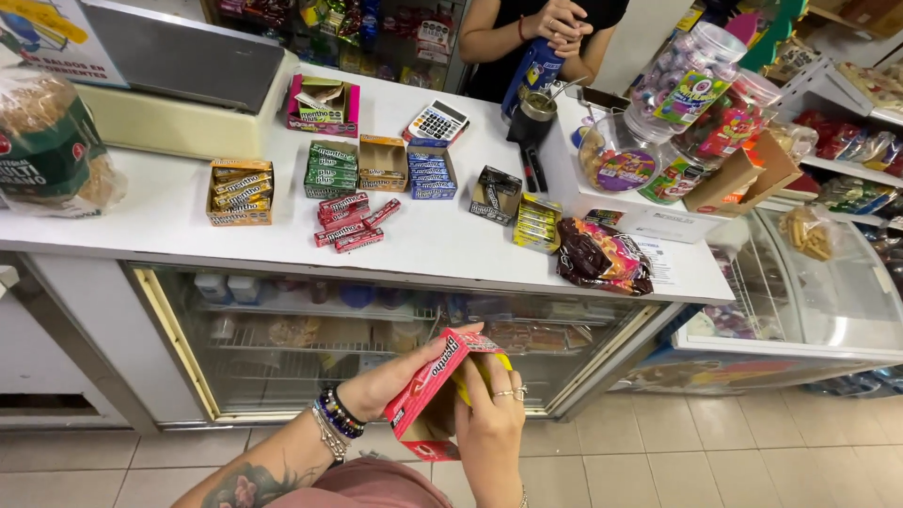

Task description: The person is cleaning a retail counter and organizing various candy boxes, including wiping down the surface and individual items.

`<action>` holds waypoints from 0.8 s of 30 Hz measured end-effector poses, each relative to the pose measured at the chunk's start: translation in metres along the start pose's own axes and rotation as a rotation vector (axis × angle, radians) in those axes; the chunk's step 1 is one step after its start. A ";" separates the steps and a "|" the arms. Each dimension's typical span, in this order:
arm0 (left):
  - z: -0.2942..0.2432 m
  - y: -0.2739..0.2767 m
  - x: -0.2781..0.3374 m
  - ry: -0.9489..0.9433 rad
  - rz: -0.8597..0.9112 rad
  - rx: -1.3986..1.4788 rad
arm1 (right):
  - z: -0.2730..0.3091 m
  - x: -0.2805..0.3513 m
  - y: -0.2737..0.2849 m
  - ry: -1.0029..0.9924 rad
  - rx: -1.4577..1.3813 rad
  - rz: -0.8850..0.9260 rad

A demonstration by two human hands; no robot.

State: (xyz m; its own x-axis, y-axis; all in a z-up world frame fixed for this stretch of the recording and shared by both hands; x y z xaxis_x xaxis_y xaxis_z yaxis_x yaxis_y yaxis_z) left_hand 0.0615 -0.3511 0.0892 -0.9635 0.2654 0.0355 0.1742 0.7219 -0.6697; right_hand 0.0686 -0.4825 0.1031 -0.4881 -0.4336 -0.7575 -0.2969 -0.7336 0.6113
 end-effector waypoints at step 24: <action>0.017 0.032 -0.013 -0.116 -0.004 0.086 | 0.016 0.011 -0.018 0.265 -0.421 0.378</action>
State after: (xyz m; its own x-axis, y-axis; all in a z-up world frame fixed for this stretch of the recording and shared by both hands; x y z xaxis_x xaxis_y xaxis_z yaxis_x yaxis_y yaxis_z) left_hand 0.0767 -0.3424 0.0542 -0.9820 0.1836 -0.0444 0.1573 0.6644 -0.7307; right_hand 0.0553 -0.4652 0.0876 -0.2603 -0.7789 -0.5705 0.2319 -0.6240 0.7462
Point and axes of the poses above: each hand's wrist, its own x-axis away from the middle knuckle, its own y-axis out of the back of the hand, z = x × y, the point moved 5 cm from there along -x, towards the middle knuckle, and after that the axes turned 4 degrees about -z, right-handed, at the moved point
